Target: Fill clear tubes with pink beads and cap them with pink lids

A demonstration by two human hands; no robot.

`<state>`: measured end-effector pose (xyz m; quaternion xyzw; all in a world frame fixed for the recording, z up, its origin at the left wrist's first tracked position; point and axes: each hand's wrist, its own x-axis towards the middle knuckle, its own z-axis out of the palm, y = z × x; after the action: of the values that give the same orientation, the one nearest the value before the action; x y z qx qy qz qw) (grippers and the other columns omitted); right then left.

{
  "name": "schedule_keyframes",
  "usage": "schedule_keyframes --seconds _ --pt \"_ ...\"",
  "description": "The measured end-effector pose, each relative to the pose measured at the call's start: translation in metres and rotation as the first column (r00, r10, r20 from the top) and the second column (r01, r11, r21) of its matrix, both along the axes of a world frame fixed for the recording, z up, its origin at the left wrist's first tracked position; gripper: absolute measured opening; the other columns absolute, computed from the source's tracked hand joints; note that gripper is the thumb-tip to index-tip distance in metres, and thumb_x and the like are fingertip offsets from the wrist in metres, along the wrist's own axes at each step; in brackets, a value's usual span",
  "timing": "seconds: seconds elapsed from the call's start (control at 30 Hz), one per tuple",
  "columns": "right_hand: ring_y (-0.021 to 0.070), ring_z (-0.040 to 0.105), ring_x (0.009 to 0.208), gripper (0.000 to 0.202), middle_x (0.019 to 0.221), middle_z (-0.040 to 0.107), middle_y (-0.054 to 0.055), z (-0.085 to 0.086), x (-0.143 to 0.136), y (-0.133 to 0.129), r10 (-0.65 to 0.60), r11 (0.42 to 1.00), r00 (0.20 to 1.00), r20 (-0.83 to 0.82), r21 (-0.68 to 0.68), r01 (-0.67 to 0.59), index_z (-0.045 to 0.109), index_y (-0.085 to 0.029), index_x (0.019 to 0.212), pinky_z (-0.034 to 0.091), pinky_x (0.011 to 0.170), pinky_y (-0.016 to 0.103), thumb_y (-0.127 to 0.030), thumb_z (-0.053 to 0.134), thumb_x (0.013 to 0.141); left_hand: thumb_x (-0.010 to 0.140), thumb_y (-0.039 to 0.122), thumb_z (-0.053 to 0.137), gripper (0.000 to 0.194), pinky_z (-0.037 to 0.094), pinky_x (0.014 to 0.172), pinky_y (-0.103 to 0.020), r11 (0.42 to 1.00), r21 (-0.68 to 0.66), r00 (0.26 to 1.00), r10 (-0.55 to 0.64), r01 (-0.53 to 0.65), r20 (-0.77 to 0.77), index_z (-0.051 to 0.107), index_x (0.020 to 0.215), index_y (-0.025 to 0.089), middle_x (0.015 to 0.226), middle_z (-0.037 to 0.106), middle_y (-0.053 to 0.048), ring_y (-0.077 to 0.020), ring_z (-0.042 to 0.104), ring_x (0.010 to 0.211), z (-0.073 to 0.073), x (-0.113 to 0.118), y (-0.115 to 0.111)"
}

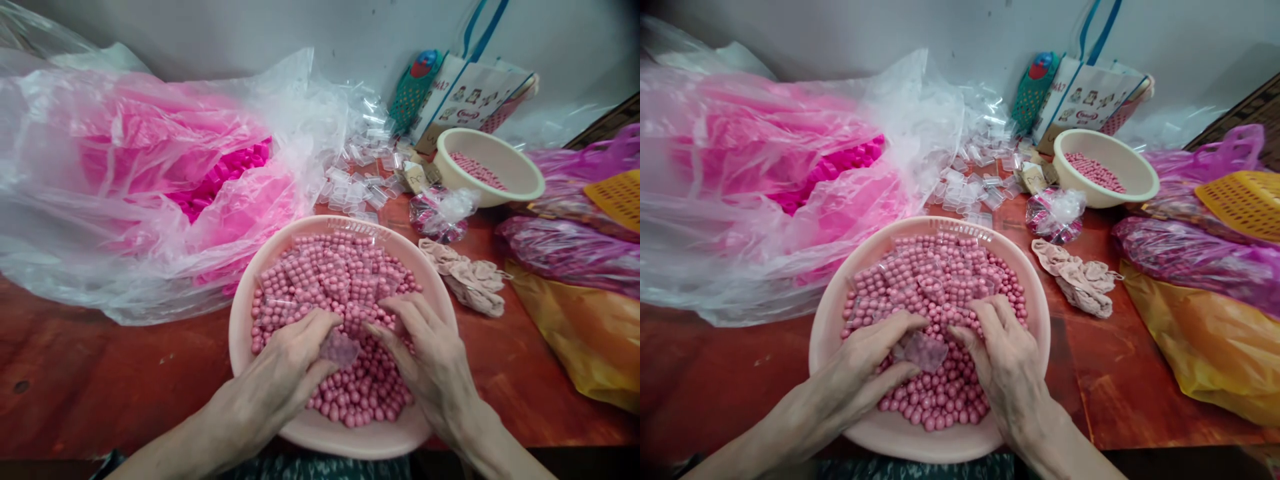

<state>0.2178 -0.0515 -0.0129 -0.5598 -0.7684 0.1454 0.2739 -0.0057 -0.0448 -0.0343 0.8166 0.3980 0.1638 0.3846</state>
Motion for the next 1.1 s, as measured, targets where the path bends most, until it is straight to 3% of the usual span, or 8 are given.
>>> schedule_keyframes --seconds 0.17,0.27,0.37,0.47,0.57,0.63,0.83,1.1 --pt "0.0174 0.06 0.085 0.021 0.094 0.061 0.004 -0.001 0.0 -0.013 0.292 0.931 0.952 -0.093 -0.202 -0.305 0.055 -0.023 0.11 0.051 0.07 0.026 -0.029 0.054 0.09 0.093 0.022 0.045 0.059 0.04 0.105 -0.032 0.995 -0.007 0.994 -0.104 0.104 -0.01 0.017 0.144 0.032 0.142 0.041 -0.002 -0.0185 0.044 0.126 0.006 -0.006 -0.004" --pt "0.0173 0.059 0.075 0.012 0.082 0.062 0.003 0.001 0.005 -0.012 0.317 0.928 0.946 0.073 -0.228 -0.294 0.059 -0.022 0.09 0.049 0.062 0.027 -0.024 0.048 0.092 0.091 0.023 0.048 0.056 0.042 0.104 -0.036 0.995 0.043 0.994 -0.093 0.095 -0.054 0.026 0.142 0.029 0.137 0.048 -0.005 -0.0234 0.047 0.124 0.0 -0.014 -0.007" --pt "0.0186 0.054 0.064 0.028 0.067 0.059 0.004 0.004 0.017 -0.014 0.275 0.955 0.911 0.307 -0.198 -0.222 0.055 -0.021 0.068 0.047 0.057 0.03 -0.014 0.042 0.091 0.091 0.02 0.046 0.051 0.045 0.101 -0.037 0.991 0.082 0.99 -0.1 0.108 -0.095 0.032 0.14 0.029 0.134 0.052 -0.005 -0.0255 0.049 0.123 -0.008 -0.025 -0.015" --pt "0.0248 0.058 0.078 0.03 0.082 0.065 0.011 0.002 0.026 -0.031 0.224 0.975 0.885 0.409 -0.093 -0.204 0.061 -0.019 0.082 0.049 0.063 0.035 -0.008 0.034 0.088 0.092 0.012 0.038 0.058 0.043 0.102 -0.038 0.984 0.1 0.984 -0.138 0.15 -0.116 0.023 0.144 0.031 0.143 0.044 -0.002 -0.0248 0.043 0.128 -0.008 -0.034 -0.023" --pt "0.0294 0.052 0.111 0.046 0.121 0.058 0.015 -0.006 0.023 -0.049 0.282 0.951 0.878 0.386 0.006 -0.308 0.049 -0.013 0.124 0.048 0.08 0.039 -0.006 0.031 0.083 0.092 0.008 0.033 0.065 0.039 0.105 -0.037 0.97 0.055 0.967 -0.229 0.236 -0.113 0.008 0.147 0.033 0.151 0.03 0.0 -0.0235 0.036 0.134 -0.007 -0.034 -0.025" --pt "0.0267 0.049 0.117 0.053 0.129 0.053 0.015 -0.013 0.016 -0.05 0.358 0.926 0.873 0.332 -0.006 -0.378 0.038 -0.01 0.133 0.046 0.085 0.037 -0.005 0.029 0.082 0.094 0.009 0.03 0.066 0.036 0.107 -0.038 0.959 0.005 0.953 -0.281 0.283 -0.11 -0.002 0.147 0.033 0.154 0.02 -0.001 -0.0234 0.03 0.137 -0.008 -0.033 -0.024" --pt "0.0173 0.059 0.071 0.021 0.083 0.063 0.003 -0.039 0.0 -0.025 0.28 0.94 0.96 0.025 -0.209 -0.269 0.055 -0.021 0.104 0.048 0.064 0.027 -0.017 0.041 0.088 0.096 0.011 0.028 0.062 0.033 0.108 -0.044 0.968 -0.095 0.966 -0.242 0.234 -0.095 0.002 0.147 0.035 0.153 0.026 -0.002 -0.0242 0.031 0.136 -0.01 -0.031 -0.018" --pt "0.0179 0.06 0.071 0.004 0.079 0.063 0.001 -0.033 0.003 -0.021 0.207 0.915 0.975 -0.081 -0.336 -0.222 0.057 -0.024 0.086 0.048 0.059 0.027 -0.022 0.057 0.083 0.095 0.02 0.04 0.049 0.036 0.11 -0.036 0.995 -0.021 0.995 -0.099 0.098 -0.029 0.026 0.14 0.033 0.141 0.044 -0.001 -0.0178 0.039 0.131 0.005 -0.024 -0.012"
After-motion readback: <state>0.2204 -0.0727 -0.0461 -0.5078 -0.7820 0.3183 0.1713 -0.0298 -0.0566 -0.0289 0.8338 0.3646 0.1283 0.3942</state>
